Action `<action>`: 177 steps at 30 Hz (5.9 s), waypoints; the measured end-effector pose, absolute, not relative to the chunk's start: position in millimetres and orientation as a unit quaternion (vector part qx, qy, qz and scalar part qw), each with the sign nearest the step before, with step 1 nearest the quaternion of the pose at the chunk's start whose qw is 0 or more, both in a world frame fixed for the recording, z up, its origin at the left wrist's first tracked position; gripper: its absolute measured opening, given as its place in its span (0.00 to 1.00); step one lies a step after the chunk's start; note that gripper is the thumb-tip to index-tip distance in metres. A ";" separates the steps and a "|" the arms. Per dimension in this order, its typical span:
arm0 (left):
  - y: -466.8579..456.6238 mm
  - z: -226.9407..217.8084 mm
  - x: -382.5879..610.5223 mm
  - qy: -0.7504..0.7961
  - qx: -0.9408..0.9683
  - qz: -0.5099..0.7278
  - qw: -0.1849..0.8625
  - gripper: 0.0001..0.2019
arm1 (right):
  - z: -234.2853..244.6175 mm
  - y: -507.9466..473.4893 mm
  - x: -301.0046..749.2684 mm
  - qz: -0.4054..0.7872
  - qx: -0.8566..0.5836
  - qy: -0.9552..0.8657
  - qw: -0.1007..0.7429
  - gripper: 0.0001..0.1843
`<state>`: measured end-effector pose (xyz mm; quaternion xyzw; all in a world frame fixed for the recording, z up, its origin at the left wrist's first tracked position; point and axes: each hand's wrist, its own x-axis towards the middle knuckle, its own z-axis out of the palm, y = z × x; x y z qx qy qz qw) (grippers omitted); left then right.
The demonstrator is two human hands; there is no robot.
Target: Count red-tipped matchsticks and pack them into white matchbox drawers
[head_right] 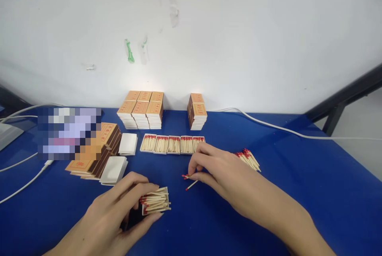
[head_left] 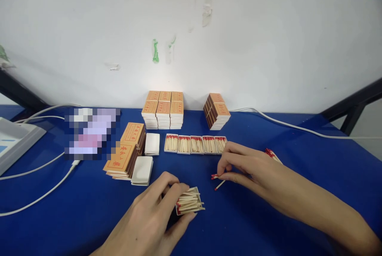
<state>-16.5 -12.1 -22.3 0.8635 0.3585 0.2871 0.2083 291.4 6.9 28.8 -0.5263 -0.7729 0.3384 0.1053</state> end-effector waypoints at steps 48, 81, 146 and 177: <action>-13.0 -26.9 -19.0 0.358 0.857 0.277 0.248 0.27 | 30.9 -9.3 254.5 0.316 -0.510 -0.773 0.206 0.11; -10.2 -21.7 -15.4 0.373 0.822 0.312 0.297 0.14 | 10.1 -13.4 238.4 0.324 -0.443 -0.788 0.280 0.04; -15.3 -26.2 -12.4 0.362 0.852 0.296 0.234 0.42 | 24.4 -12.5 243.7 0.359 -0.491 -0.785 0.121 0.19; -9.1 -27.9 -21.8 0.389 0.839 0.237 0.298 0.13 | 20.4 4.3 251.6 0.570 -0.476 -0.650 0.161 0.17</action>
